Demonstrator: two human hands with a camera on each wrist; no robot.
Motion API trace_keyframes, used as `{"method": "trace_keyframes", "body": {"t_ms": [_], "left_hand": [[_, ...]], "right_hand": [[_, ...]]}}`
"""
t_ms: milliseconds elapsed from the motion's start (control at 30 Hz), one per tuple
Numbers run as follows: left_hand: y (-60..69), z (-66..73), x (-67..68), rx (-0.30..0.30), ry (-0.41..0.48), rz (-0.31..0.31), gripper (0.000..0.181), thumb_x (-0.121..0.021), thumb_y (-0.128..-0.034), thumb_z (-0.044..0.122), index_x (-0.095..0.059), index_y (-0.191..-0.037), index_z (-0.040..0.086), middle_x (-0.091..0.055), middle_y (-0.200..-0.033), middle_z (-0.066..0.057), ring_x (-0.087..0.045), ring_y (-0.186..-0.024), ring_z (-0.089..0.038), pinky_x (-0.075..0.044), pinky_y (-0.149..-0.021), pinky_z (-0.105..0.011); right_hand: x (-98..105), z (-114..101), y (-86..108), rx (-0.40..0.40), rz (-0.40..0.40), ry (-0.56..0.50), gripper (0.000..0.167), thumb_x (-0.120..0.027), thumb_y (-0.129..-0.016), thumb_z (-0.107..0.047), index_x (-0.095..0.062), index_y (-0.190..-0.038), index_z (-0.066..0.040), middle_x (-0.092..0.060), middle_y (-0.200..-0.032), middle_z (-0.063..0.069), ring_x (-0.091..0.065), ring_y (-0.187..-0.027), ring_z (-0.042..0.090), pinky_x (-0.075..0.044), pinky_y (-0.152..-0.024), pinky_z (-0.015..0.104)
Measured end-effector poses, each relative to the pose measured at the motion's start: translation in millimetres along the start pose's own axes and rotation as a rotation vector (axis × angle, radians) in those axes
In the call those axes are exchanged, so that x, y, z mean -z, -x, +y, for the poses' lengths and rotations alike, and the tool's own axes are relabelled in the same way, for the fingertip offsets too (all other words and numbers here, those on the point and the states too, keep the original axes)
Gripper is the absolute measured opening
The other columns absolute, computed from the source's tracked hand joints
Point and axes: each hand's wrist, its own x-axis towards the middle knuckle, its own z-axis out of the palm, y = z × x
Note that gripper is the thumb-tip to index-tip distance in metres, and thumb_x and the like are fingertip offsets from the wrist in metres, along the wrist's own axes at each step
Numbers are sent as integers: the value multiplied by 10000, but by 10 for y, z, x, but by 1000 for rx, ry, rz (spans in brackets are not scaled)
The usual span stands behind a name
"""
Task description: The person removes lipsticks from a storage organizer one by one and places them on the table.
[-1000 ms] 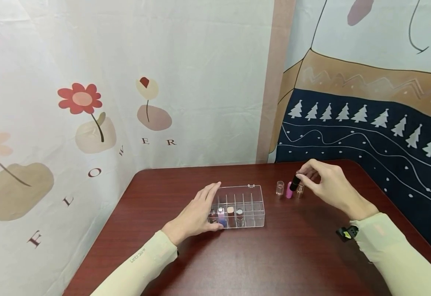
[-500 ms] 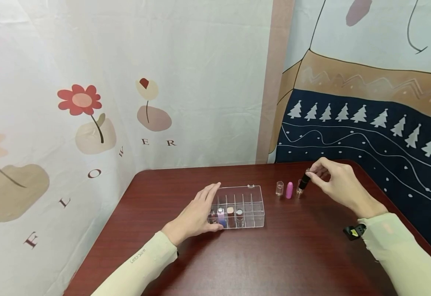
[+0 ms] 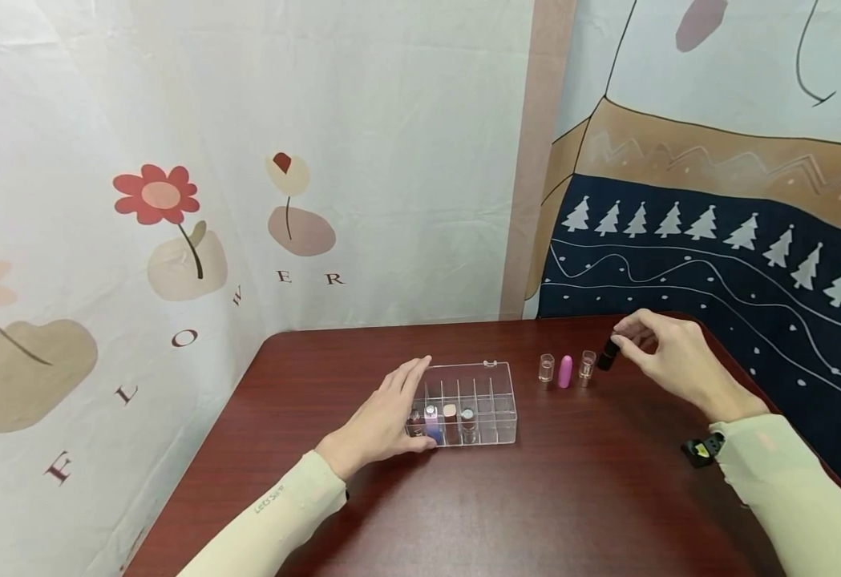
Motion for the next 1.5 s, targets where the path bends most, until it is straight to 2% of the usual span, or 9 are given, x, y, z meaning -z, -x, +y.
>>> {"method": "trace_keyframes", "body": {"t_ms": [433, 933, 1333, 1500], "left_hand": [[15, 13, 7, 24, 7, -18, 1411, -1047, -856, 516, -151, -1865, 105, -351, -1884, -161, -453, -1688, -442, -615, -1199, -655], [11, 8, -4, 17, -11, -14, 1413, -1047, -853, 512, -147, -1864, 110, -348, -1881, -153, -474, -1675, -436, -630, -1194, -603], [8, -2, -9, 14, -4, -12, 1411, -1048, -852, 507, -149, -1863, 107, -342, -1885, -142, -466, -1684, -420, -625, -1202, -601], [13, 4, 6, 19, 8, -8, 1389, -1048, -857, 495, -170, -1860, 104, -349, -1882, -138, -465, -1685, -422, -625, -1196, -621]], "right_hand": [[-118, 149, 53, -62, -42, 7, 268, -951, -915, -35, -880, -1172, -52, -870, -955, 46, -632, -791, -113, -518, -720, 51], [-263, 195, 105, -123, -123, -6, 208, -925, -978, -98, -880, -1178, -60, -865, -971, 31, -658, -798, -68, -475, -740, -1], [-347, 204, 120, -158, -178, -34, 196, -907, -1010, -132, -873, -1189, -58, -864, -982, 47, -715, -796, 10, -558, -725, 95], [-372, 217, 132, -163, -184, -31, 189, -905, -1013, -131, -874, -1184, -58, -864, -970, 35, -706, -784, -27, -577, -714, 129]]}}
